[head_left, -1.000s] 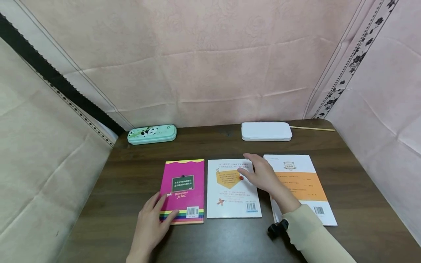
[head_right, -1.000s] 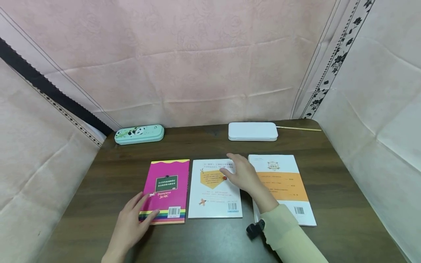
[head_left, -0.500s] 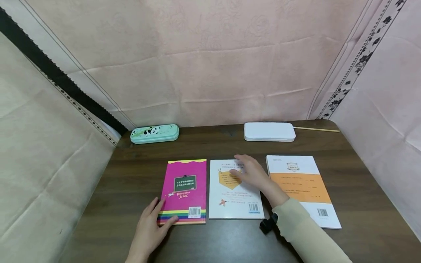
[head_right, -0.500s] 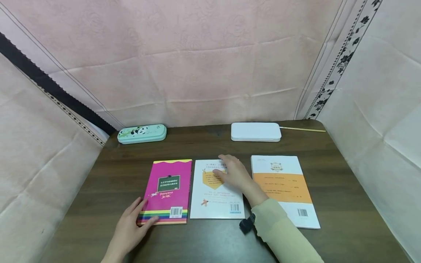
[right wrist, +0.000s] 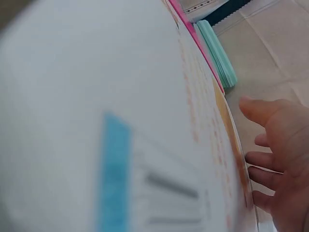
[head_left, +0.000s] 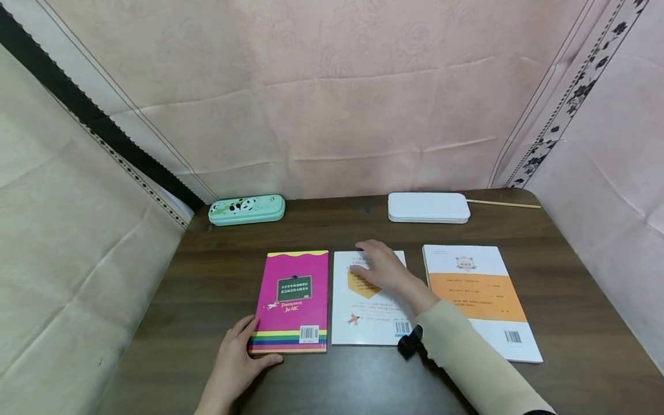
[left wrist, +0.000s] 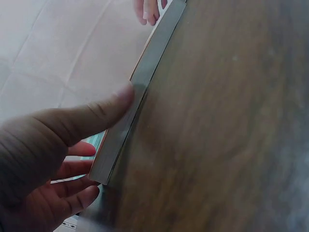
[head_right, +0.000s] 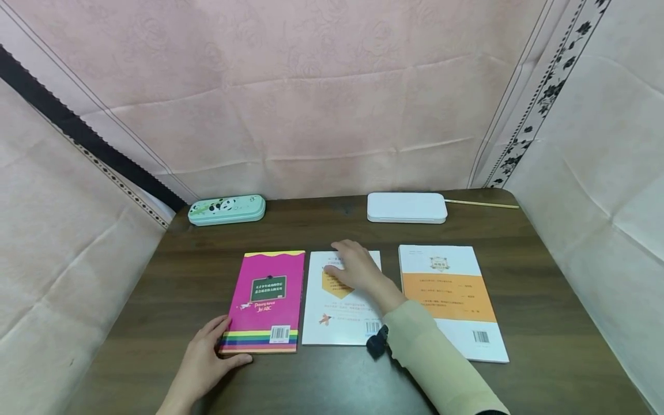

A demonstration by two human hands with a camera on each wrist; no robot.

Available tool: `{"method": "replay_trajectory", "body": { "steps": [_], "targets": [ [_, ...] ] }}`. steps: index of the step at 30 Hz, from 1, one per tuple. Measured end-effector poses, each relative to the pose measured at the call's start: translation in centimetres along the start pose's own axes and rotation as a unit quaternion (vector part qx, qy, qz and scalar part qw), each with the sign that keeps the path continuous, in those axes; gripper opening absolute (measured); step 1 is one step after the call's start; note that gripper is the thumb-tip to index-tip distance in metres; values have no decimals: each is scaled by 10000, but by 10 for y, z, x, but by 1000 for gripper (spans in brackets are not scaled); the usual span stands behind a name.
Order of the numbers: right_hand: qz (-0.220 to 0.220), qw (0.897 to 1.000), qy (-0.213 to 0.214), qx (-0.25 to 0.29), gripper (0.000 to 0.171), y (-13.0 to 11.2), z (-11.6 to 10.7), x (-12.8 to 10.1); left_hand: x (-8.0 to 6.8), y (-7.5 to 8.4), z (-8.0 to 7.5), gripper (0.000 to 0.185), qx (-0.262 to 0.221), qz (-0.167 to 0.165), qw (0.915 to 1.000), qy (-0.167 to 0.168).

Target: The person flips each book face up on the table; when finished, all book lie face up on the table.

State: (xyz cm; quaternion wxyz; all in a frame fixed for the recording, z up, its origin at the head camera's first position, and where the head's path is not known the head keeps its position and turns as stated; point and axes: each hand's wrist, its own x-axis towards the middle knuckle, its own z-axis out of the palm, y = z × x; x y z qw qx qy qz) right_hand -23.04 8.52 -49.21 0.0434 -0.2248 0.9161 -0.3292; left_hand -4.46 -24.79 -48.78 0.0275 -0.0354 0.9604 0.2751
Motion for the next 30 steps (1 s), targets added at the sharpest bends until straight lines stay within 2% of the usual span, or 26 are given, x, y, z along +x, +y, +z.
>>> {"method": "replay_trajectory", "body": {
  "steps": [6, 10, 18, 25, 30],
  "targets": [
    [-195, 9980, -480, -363, 70, -5, 5, 11, 1, 1, 2, 95, -107, 11, 9999, 61],
    [-265, 9971, -626, -329, 71, -8, 10, 16, 1, 1, 3, 94, -135, 0, 9998, 109],
    [-376, 9945, -803, -561, 68, -17, 19, 27, 0, 3, 5, 95, -302, -60, 9994, 146],
    [-554, 9923, -946, -579, 67, -28, 26, 35, -3, -2, 6, 85, -463, 45, 9980, 436],
    [-656, 9918, -1016, -417, 64, -33, 29, 39, -3, -2, 4, 77, -478, -52, 9976, 505]
  ]
}}
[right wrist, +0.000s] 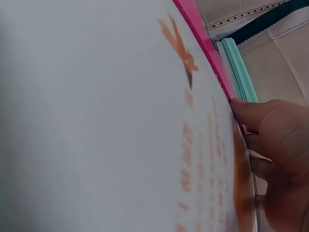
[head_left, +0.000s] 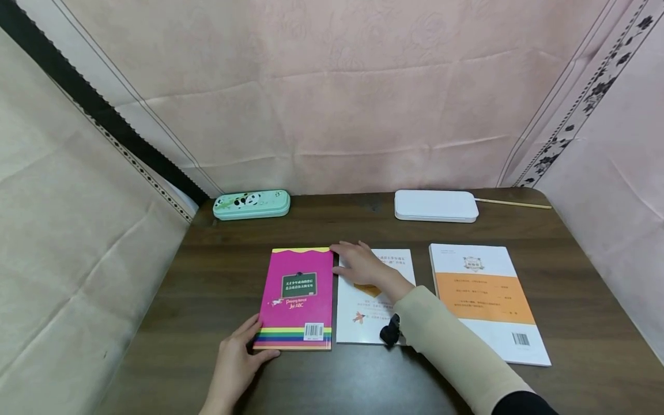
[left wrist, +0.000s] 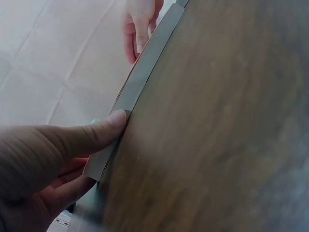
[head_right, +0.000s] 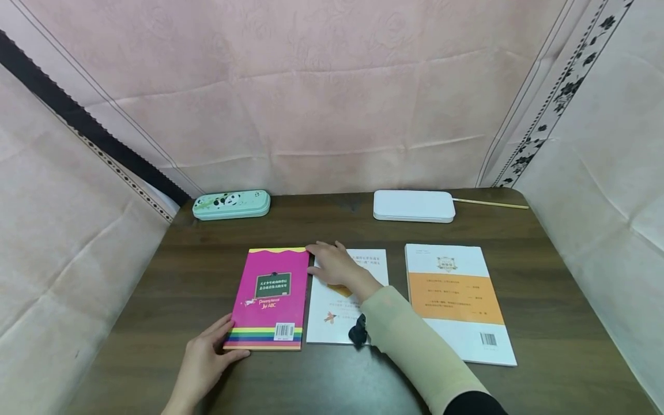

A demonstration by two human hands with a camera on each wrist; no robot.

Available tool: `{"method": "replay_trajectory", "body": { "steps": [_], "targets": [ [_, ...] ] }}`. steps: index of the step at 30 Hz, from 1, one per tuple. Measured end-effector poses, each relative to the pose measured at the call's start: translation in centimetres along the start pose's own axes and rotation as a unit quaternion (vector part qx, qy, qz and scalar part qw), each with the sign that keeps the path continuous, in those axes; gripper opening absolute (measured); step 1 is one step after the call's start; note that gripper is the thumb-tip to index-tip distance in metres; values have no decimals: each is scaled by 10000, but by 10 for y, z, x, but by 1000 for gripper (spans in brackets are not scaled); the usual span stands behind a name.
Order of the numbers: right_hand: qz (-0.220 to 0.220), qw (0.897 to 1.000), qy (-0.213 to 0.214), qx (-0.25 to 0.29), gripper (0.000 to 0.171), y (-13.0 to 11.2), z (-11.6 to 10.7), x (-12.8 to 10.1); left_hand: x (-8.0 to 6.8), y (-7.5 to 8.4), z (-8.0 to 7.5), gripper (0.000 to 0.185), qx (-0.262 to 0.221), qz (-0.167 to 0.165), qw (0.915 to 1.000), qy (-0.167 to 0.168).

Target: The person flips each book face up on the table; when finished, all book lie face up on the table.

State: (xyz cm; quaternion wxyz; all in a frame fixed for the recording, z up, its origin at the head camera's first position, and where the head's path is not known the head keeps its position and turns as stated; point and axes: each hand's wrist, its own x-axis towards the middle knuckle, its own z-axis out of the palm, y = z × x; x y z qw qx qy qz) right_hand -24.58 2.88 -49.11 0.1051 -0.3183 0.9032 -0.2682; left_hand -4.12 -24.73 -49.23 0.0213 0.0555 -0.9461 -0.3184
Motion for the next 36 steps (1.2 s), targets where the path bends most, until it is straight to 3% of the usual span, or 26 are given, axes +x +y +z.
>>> {"method": "replay_trajectory", "body": {
  "steps": [7, 11, 16, 19, 24, 30, 36],
  "targets": [
    [-14, 9972, 330, 664, 50, -5, -5, 2, -4, 1, -1, 71, -29, 173, 9996, 200],
    [-189, 9914, 678, 1105, 53, -10, -11, 4, -5, 1, -2, 68, -68, 237, 9994, 231],
    [-549, 9925, 778, 760, 53, -12, -20, 3, -6, -2, -3, 66, -56, 454, 9988, 198],
    [-775, 9919, 887, 469, 47, -11, -25, 1, -6, -4, -3, 68, -135, 418, 9990, 76],
    [-1027, 9850, 806, 1127, 45, -11, -30, 1, -7, -5, -2, 65, -464, 247, 9986, 14],
    [-1347, 9711, 433, 1923, 43, -12, -31, 4, -11, -7, -1, 43, -507, 677, 9936, 749],
    [-1631, 9594, 887, 2123, 35, -20, -42, 3, -10, -5, -7, 37, -630, 1156, 9798, 1503]
  ]
}}
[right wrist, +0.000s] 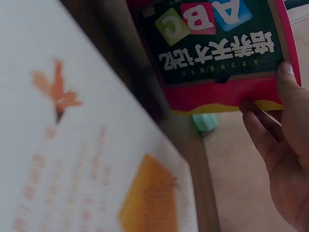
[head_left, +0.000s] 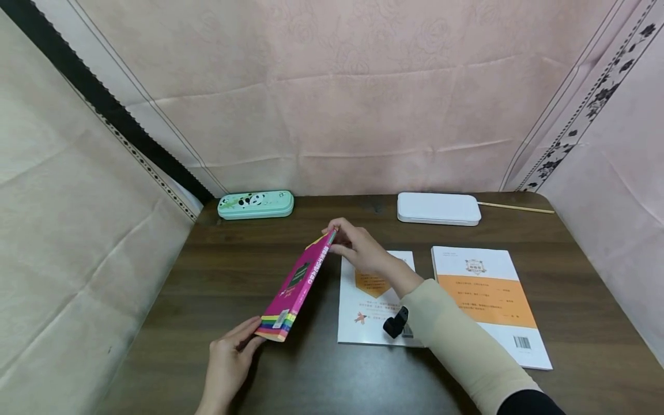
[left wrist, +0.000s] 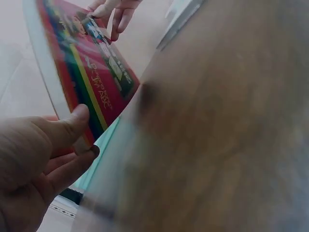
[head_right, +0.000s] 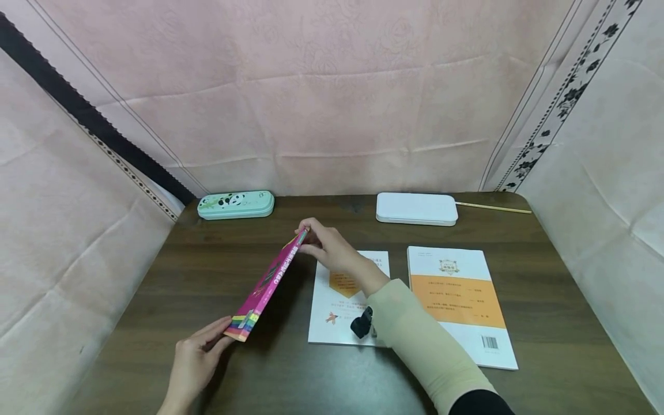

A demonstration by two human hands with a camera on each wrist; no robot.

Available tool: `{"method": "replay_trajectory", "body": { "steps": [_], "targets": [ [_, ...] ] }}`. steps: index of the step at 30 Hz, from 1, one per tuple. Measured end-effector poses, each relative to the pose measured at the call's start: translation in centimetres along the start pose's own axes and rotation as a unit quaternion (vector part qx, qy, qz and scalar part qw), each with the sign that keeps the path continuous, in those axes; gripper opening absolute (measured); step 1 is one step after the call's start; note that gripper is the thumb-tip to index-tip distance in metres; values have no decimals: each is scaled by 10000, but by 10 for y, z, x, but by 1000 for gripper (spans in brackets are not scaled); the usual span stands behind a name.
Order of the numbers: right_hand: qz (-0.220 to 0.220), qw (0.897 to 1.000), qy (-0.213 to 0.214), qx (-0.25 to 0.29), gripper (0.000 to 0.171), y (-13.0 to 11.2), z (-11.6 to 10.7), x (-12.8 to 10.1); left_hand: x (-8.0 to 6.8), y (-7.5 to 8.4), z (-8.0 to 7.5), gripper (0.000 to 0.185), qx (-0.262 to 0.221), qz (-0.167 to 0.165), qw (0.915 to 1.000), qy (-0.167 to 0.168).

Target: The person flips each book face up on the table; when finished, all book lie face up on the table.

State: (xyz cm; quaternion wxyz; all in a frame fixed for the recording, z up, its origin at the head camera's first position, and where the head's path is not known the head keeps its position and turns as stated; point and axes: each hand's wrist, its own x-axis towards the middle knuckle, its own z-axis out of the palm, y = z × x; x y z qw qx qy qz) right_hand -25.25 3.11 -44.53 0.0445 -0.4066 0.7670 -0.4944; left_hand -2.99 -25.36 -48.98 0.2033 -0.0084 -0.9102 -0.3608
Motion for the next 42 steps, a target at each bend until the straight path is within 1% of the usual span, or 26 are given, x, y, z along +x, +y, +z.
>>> {"method": "replay_trajectory", "body": {
  "steps": [3, 6, 9, 11, 14, 18, 20, 25, 28, 31, 33, 35, 37, 40, 42],
  "targets": [
    [-111, 9992, 359, -131, 33, -7, -5, 3, 2, 3, -1, 37, -105, 224, 9994, 226],
    [-158, 9967, 741, -293, 29, -17, -10, 5, 4, 7, -2, 38, -252, 344, 9986, 316],
    [-91, 9945, 979, -365, 24, -28, -16, 8, 6, 12, -4, 35, -369, 404, 9978, 385],
    [6, 9937, 1046, -395, 23, -34, -20, 9, 7, 15, -6, 32, -413, 424, 9973, 438],
    [209, 9934, 1045, -416, 24, -39, -23, 8, 7, 18, -8, 28, -315, 458, 9971, 520],
    [630, 9921, 1007, -403, 26, -40, -24, 7, 6, 21, -9, 26, -285, 318, 9980, 461],
    [814, 9908, 1010, -387, 27, -39, -24, 6, 5, 22, -10, 25, -349, 132, 9986, 378],
    [1061, 9878, 1047, -457, 28, -37, -23, 6, 4, 26, -11, 24, -667, -268, 9970, 293],
    [1258, 9853, 1025, -536, 27, -34, -22, 6, 4, 28, -10, 24, -957, -374, 9943, 287],
    [1533, 9827, 933, -454, 28, -29, -20, 6, 3, 30, -9, 25, -1240, -459, 9907, 306],
    [1706, 9808, 866, -365, 29, -23, -17, 6, 3, 31, -8, 27, -1370, -587, 9883, 330],
    [1867, 9788, 799, -256, 29, -16, -13, 6, 3, 32, -6, 30, -1453, -867, 9850, 336],
    [2002, 9767, 748, -204, 30, -10, -8, 7, 4, 32, -5, 35, -1541, -1285, 9792, 304],
    [2149, 9738, 719, -204, 30, -1, 0, 9, 6, 33, -1, 47, -1549, -2031, 9668, 106],
    [2251, 9715, 702, -257, 33, 2, 6, 11, 8, 33, 2, 56, -1472, -2412, 9592, -101]
  ]
}}
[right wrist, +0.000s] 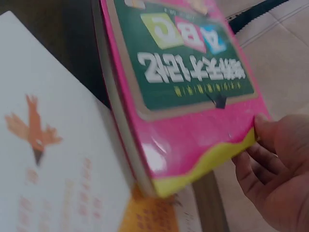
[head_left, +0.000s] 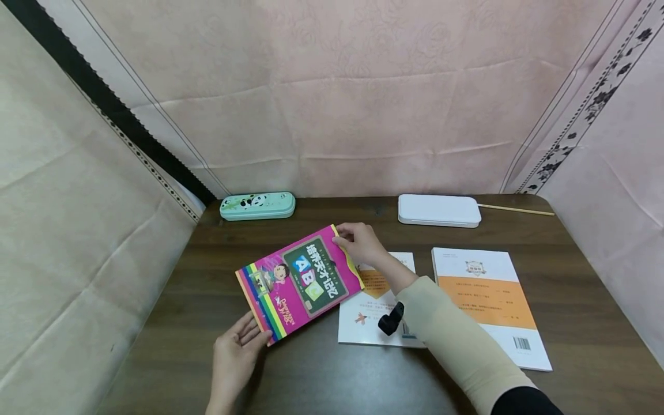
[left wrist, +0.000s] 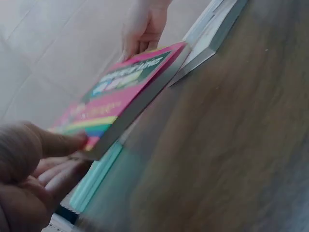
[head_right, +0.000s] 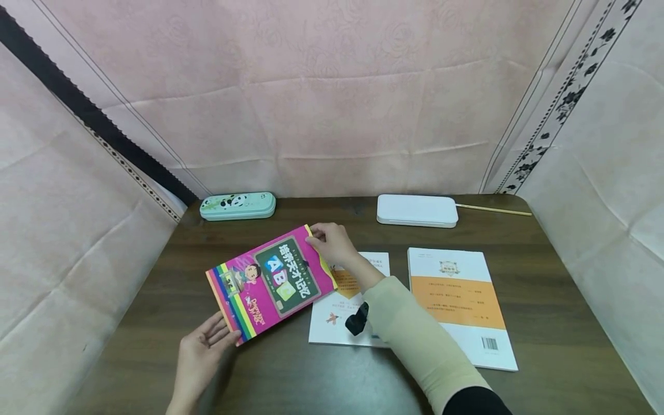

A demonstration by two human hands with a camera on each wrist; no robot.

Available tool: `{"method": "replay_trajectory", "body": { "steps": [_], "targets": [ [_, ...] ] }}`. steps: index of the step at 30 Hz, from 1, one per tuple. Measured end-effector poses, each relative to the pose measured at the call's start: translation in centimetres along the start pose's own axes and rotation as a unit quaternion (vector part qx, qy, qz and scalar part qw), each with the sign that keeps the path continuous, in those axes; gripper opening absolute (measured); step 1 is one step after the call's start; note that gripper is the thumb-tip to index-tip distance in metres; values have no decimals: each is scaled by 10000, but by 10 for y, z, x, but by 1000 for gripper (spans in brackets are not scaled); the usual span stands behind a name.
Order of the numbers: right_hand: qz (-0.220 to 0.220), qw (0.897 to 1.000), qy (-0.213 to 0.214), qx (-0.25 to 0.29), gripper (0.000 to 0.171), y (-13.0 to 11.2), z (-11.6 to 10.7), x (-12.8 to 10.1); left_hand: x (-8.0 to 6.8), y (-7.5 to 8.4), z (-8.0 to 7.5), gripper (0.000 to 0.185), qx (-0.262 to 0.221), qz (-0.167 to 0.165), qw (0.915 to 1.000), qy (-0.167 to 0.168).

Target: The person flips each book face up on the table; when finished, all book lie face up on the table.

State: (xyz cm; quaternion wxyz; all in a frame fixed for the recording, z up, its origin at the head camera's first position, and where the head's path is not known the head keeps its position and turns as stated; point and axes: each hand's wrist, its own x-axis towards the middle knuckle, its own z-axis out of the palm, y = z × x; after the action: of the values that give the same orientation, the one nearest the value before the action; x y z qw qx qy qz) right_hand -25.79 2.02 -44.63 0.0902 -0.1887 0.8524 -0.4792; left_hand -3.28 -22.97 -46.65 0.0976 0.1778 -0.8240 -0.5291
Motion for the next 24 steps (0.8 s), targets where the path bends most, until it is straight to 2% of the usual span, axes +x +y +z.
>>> {"method": "replay_trajectory", "body": {
  "steps": [3, 8, 10, 13, 16, 19, 22, 24],
  "targets": [
    [47, 9999, -67, -112, 36, 2, 8, 1, 2, -1, 2, 63, 229, -346, 9988, -249],
    [115, 9991, -370, -158, 45, 5, 19, -1, 3, -3, 2, 63, 689, -434, 9955, -495],
    [217, 9978, -612, -90, 52, 7, 23, -2, 4, -4, 2, 59, 1099, -452, 9908, -640],
    [369, 9951, -918, -48, 61, 9, 27, -6, 6, -5, 1, 58, 1742, -410, 9794, -940],
    [359, 9945, -958, -229, 64, 10, 29, -10, 9, -6, -1, 60, 2012, -425, 9710, -1218],
    [230, 9958, -765, -440, 63, 12, 25, -15, 15, -6, -8, 45, 2150, -324, 9665, -1366],
    [94, 9959, -602, -672, 67, 14, 14, -22, 21, -7, -19, 31, 2409, 45, 9629, -1212],
    [17, 9941, -632, -877, 71, 16, 5, -27, 27, -10, -26, 33, 2609, 381, 9591, -1034]
  ]
}}
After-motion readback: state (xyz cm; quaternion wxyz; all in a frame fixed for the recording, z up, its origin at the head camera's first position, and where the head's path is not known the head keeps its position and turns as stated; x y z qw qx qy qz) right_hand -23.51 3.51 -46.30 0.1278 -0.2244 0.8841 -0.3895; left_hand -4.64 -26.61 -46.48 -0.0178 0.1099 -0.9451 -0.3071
